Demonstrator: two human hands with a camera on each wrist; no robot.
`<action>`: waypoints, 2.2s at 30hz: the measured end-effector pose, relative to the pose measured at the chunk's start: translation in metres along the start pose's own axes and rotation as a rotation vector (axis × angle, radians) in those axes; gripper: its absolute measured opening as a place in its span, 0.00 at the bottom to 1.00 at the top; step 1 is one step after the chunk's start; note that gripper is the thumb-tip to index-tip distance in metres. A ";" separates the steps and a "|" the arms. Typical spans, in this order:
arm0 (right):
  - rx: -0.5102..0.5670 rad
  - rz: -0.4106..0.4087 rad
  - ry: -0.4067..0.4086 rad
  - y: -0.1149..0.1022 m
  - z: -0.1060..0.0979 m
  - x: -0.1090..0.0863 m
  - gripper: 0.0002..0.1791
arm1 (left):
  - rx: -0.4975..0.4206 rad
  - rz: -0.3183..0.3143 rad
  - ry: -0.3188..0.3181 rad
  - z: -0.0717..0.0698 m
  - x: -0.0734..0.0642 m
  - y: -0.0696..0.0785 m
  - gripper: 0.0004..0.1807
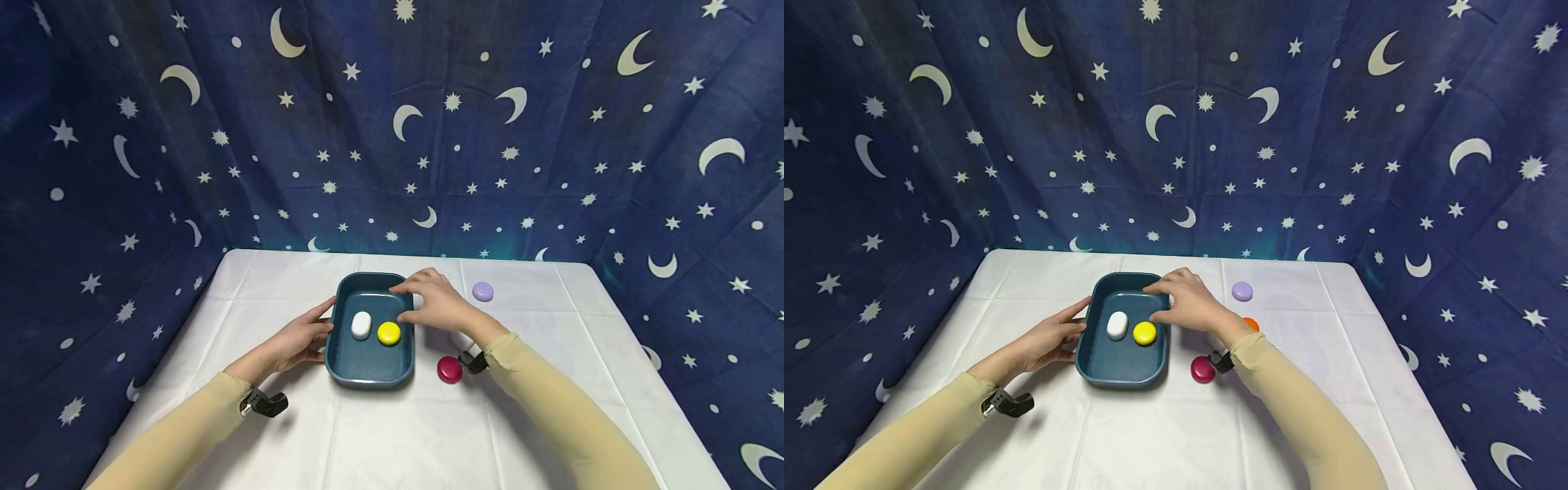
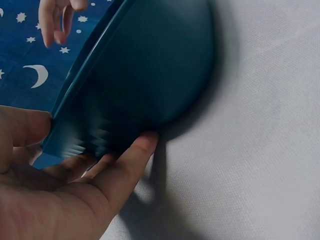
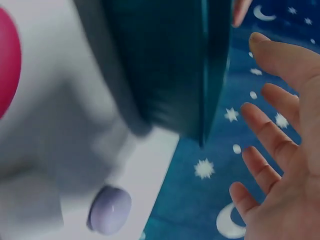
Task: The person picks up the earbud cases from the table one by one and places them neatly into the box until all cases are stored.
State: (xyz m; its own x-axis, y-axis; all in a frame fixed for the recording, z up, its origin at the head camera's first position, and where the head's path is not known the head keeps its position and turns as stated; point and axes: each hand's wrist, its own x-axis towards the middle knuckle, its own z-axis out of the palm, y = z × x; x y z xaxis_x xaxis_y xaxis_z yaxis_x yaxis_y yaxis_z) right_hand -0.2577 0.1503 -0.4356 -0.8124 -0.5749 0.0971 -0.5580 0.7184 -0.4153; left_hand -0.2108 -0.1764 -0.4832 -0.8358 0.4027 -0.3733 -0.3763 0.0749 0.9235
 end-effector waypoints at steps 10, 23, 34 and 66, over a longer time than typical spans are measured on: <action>0.118 0.090 0.052 0.025 -0.030 -0.031 0.33 | 0.040 0.003 0.028 0.002 -0.001 -0.001 0.36; 0.158 0.217 0.088 0.070 -0.047 -0.079 0.32 | 0.057 0.014 0.027 0.002 -0.001 -0.001 0.37; 0.157 0.264 0.079 0.108 -0.038 -0.118 0.32 | 0.069 0.029 0.036 0.001 0.000 -0.002 0.37; 0.115 0.349 0.024 0.146 -0.010 -0.138 0.38 | 0.071 0.050 0.017 0.001 0.000 -0.003 0.36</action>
State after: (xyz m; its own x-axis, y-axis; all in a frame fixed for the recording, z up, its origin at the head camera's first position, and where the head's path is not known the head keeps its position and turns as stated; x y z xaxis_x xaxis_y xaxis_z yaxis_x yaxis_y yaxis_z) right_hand -0.2286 0.3389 -0.5008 -0.9551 -0.2923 -0.0478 -0.2247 0.8202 -0.5262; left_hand -0.2092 -0.1758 -0.4855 -0.8597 0.3919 -0.3276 -0.3053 0.1199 0.9447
